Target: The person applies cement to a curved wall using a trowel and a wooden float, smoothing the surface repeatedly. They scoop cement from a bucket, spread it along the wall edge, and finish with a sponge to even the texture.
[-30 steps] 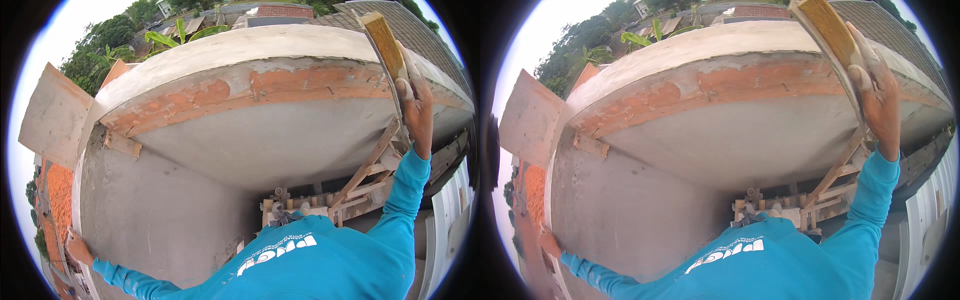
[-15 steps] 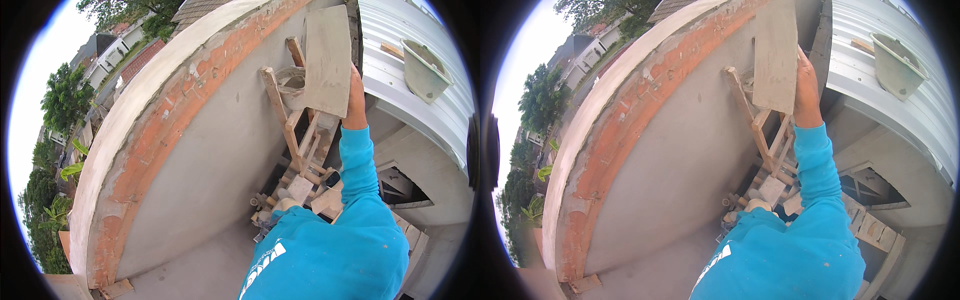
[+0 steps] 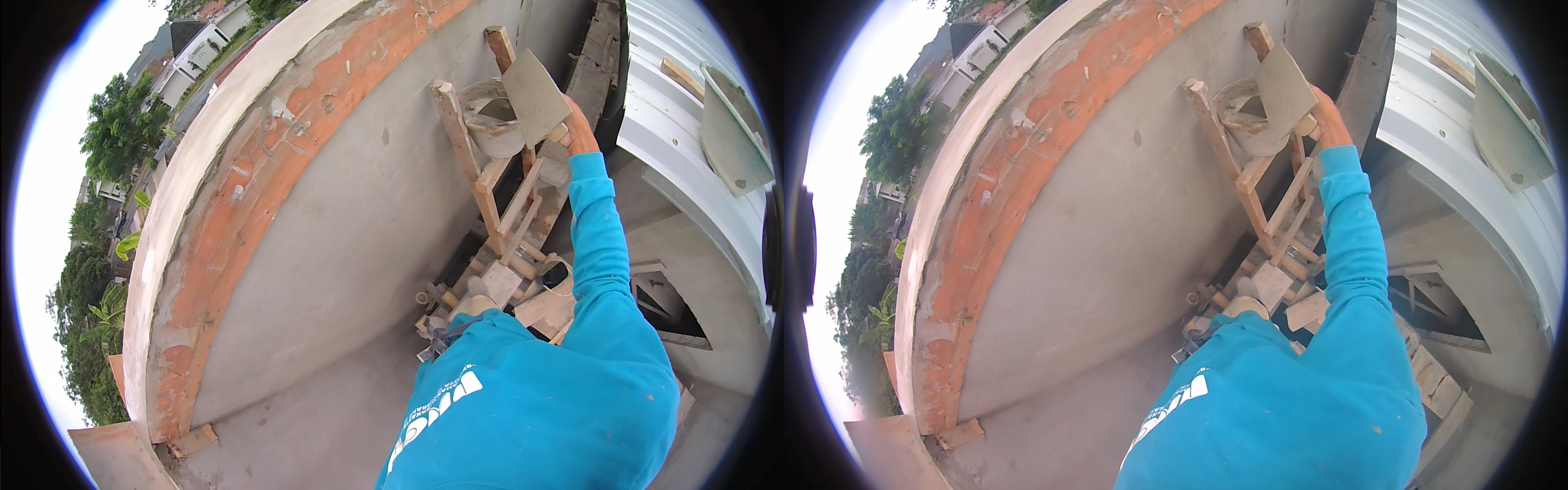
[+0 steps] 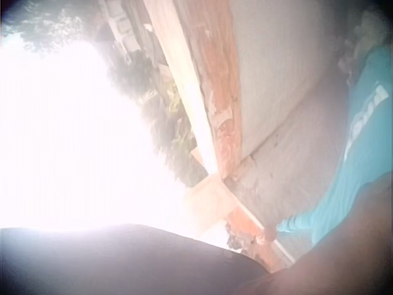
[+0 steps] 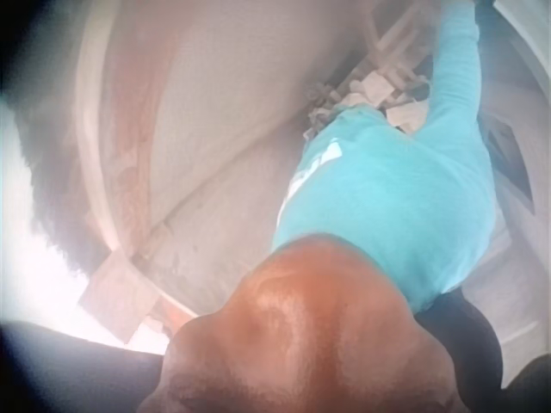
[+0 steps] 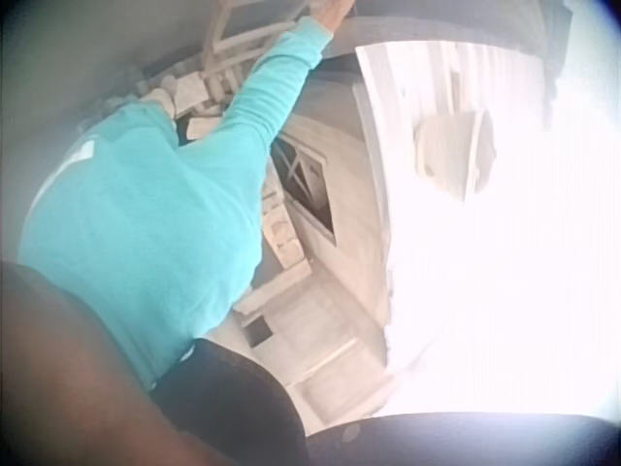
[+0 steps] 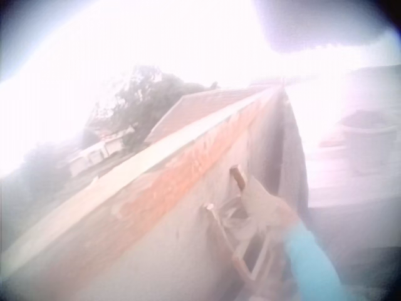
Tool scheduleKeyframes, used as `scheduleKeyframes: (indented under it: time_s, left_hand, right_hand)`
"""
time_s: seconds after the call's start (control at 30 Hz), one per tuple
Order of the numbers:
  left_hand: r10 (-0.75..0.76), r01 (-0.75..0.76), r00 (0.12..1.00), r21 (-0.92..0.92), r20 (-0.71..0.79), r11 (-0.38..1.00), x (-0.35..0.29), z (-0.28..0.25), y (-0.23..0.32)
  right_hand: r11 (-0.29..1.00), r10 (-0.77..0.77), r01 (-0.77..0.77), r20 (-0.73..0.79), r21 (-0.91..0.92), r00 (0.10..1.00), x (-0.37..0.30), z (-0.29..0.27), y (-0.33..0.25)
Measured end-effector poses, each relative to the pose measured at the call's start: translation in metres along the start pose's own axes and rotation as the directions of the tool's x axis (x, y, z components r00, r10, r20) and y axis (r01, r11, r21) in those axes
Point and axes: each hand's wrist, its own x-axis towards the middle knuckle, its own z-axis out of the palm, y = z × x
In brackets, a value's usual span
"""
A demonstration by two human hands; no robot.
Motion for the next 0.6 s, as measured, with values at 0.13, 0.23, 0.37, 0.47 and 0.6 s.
scheduleKeyframes:
  time_s: [0.13,0.23,0.37,0.47,0.6]
  left_hand:
    - [-0.028,0.027,0.999,0.025,0.028,0.999,-0.021,-0.017,0.000]
    - [-0.087,0.085,0.995,0.037,0.055,0.996,-0.046,-0.027,-0.001]
    - [-0.170,0.161,0.980,0.091,0.100,0.983,-0.072,-0.042,-0.003]
    - [-0.251,0.223,0.957,0.183,0.143,0.957,-0.096,-0.070,-0.024]
    - [-0.400,0.343,0.895,0.269,0.197,0.900,-0.158,-0.112,-0.032]
  right_hand:
    - [0.984,0.177,-0.179,-0.076,-0.009,0.981,0.084,0.011,0.039]
    - [0.982,0.152,-0.156,-0.047,-0.102,0.987,0.153,-0.006,0.078]
    - [0.835,0.195,-0.317,-0.298,-0.449,0.935,0.210,-0.004,0.107]
    - [0.759,0.272,-0.420,-0.344,-0.498,0.899,0.212,0.031,0.123]
    - [0.798,0.236,-0.374,-0.324,-0.474,0.916,0.238,0.004,0.169]
